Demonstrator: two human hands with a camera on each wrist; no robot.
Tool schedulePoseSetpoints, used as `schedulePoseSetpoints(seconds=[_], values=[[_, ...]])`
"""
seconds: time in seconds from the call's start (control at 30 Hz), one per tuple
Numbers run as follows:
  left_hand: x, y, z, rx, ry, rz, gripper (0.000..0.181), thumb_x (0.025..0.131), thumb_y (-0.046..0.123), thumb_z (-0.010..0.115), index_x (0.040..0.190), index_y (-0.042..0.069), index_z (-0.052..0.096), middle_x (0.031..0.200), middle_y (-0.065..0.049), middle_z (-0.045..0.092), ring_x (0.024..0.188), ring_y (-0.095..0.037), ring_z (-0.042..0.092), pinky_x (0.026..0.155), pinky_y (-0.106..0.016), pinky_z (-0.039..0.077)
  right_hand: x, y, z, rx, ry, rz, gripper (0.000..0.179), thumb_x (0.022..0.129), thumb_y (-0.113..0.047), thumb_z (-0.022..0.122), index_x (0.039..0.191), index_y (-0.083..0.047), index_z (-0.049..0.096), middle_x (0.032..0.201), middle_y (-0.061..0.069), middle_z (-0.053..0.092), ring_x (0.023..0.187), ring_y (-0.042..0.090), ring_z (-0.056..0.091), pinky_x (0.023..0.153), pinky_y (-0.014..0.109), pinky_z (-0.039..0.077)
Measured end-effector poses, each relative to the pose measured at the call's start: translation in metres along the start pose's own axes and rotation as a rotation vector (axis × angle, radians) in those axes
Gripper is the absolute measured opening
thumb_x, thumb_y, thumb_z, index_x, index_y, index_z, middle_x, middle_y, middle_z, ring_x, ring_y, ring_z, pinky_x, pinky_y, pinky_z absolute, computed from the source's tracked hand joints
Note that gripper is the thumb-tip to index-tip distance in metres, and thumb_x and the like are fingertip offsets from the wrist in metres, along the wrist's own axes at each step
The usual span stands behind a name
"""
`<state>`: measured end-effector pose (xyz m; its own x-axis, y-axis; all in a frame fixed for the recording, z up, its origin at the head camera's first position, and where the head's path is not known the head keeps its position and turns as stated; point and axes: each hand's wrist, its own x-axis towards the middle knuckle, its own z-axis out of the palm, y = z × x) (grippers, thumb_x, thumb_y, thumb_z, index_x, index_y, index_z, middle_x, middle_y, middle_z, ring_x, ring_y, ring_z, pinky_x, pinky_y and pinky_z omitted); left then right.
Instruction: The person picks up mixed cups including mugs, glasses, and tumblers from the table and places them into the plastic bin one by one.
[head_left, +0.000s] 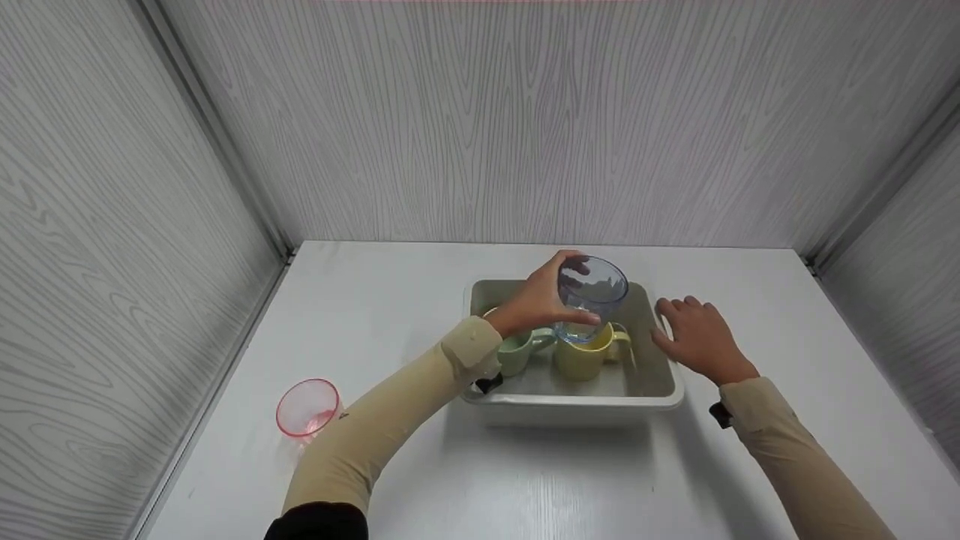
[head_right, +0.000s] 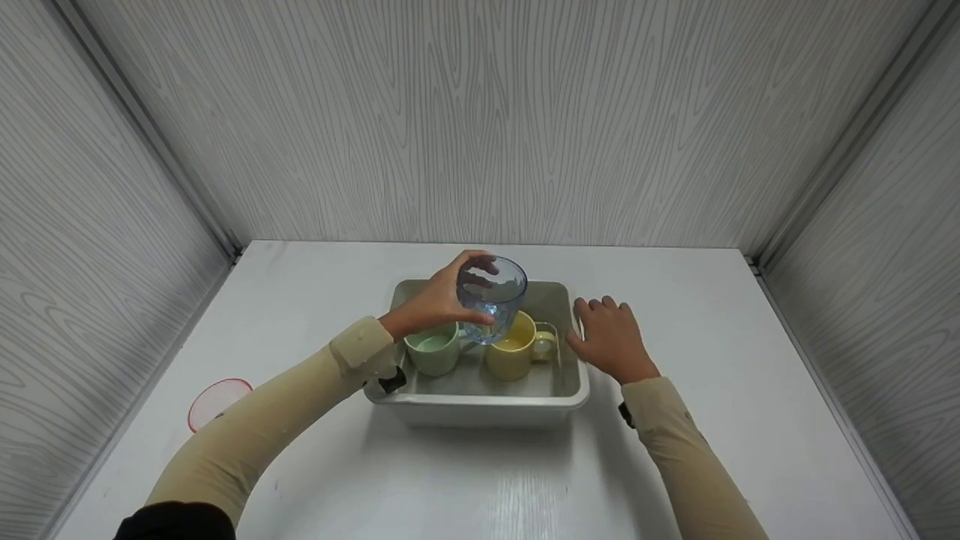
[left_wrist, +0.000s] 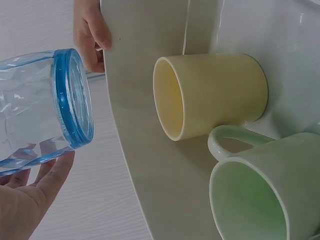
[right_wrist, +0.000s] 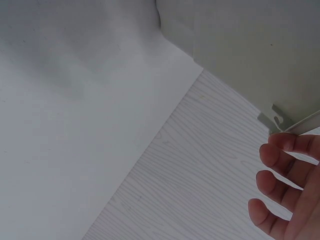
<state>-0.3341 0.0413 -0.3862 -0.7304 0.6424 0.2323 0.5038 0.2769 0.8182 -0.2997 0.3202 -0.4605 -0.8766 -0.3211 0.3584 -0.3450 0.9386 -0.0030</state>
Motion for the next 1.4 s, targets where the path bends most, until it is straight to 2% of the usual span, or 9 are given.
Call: schedulePoseSetpoints(seconds=[0.23,0.57,0.83,1.4], values=[[0.003,-0.001,0.001,-0.003,-0.076,-0.002,0.085,0.074,0.023,0.079,0.142,0.008,0.028,0.136,-0.011,0.047,0.122,-0.021,0.052,0.098,-0.024,0.044,0.000,0.000,0.000,0.004,-0.001,0.008,0.030,0.086,-0.028,0.053,0.101,-0.002,0.057,0.084,0.015,0.065,0.072,0.030,0.053,0.063,0.048,0.042],[0.004,-0.002,0.008,-0.021,-0.117,-0.019,0.085,0.073,0.021,0.079,0.141,0.009,0.030,0.133,-0.008,0.046,0.120,-0.019,0.051,0.097,-0.022,0.043,-0.001,-0.001,0.000,-0.008,0.006,-0.008,0.030,0.086,-0.028,0.054,0.100,-0.001,0.057,0.081,0.014,0.064,0.069,0.030,0.052,0.060,0.045,0.041],[0.006,-0.004,0.011,0.050,-0.123,0.007,0.085,0.072,0.024,0.080,0.140,0.007,0.031,0.132,-0.008,0.048,0.120,-0.018,0.049,0.098,-0.023,0.042,0.000,0.000,0.001,-0.001,0.013,-0.011,0.029,0.085,-0.027,0.057,0.099,-0.002,0.057,0.080,0.014,0.064,0.068,0.029,0.051,0.060,0.045,0.040],[0.006,-0.003,0.015,0.122,-0.142,0.043,0.088,0.067,0.029,0.084,0.138,0.009,0.037,0.127,-0.006,0.053,0.116,-0.015,0.052,0.097,-0.022,0.043,-0.001,0.000,-0.001,0.001,0.000,-0.011,0.030,0.087,-0.029,0.055,0.101,-0.002,0.056,0.082,0.013,0.064,0.067,0.026,0.049,0.060,0.044,0.040]])
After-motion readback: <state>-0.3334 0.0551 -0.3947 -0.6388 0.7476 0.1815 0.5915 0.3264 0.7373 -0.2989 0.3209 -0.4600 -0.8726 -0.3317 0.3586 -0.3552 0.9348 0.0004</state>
